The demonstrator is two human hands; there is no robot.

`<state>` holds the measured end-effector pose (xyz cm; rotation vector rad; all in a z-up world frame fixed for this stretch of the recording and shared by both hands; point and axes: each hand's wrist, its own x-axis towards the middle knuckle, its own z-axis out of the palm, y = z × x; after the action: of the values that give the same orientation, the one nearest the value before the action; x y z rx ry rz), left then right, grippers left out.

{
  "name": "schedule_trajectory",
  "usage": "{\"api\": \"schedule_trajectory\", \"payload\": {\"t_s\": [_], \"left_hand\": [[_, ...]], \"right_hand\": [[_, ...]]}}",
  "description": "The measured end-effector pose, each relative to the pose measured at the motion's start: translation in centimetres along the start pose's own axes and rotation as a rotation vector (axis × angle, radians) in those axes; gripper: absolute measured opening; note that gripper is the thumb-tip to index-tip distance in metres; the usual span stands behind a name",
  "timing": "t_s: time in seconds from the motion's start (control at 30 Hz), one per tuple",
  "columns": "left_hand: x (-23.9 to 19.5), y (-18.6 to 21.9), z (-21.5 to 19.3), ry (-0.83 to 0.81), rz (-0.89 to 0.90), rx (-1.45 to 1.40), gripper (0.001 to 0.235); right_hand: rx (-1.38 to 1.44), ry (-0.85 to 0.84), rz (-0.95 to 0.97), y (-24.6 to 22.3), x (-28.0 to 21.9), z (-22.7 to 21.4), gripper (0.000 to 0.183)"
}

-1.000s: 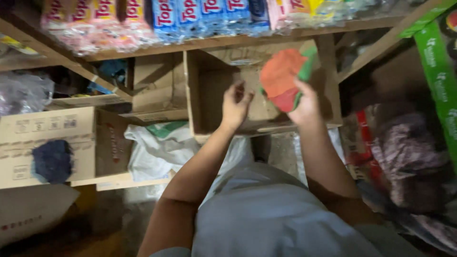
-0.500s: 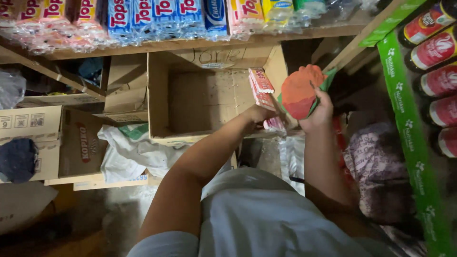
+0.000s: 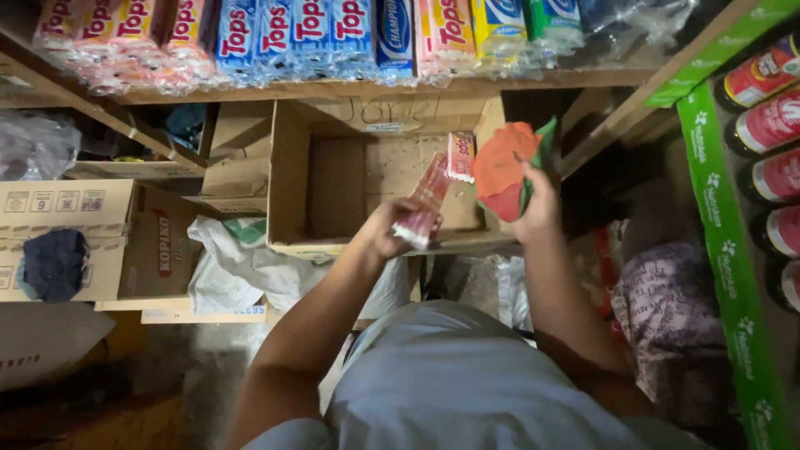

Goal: The person wipes down several individual packages of cleaning supplies or tissues using a cloth before placing them back onto a wooden storage shelf or into an open cardboard box.

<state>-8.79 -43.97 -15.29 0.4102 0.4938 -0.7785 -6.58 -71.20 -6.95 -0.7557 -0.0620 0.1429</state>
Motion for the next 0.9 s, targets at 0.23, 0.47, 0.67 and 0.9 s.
{"api": "schedule_trajectory", "payload": {"t_s": [0.23, 0.47, 0.67, 0.9], "left_hand": [[-11.3, 0.1, 1.8, -0.133, 0.134, 0.069, 0.041], [-15.5, 0.8, -1.3, -0.182, 0.282, 0.079, 0.052], [-17.1, 2.0, -7.7, -0.152, 0.428, 0.152, 0.047], [-25.9, 3.4, 0.7, -0.216, 0.382, 0.527, 0.055]], "right_hand": [[-0.174, 0.008, -0.005, 5.7, -0.4, 2.1, 0.057], [-1.110, -0.766, -0.225, 7.0, -5.9, 17.1, 0.076], [-1.504, -0.863, -0.547, 9.9, -6.4, 20.8, 0.065], [-1.555, -0.549, -0.662, 12.7, -1.9, 18.7, 0.063]]}}
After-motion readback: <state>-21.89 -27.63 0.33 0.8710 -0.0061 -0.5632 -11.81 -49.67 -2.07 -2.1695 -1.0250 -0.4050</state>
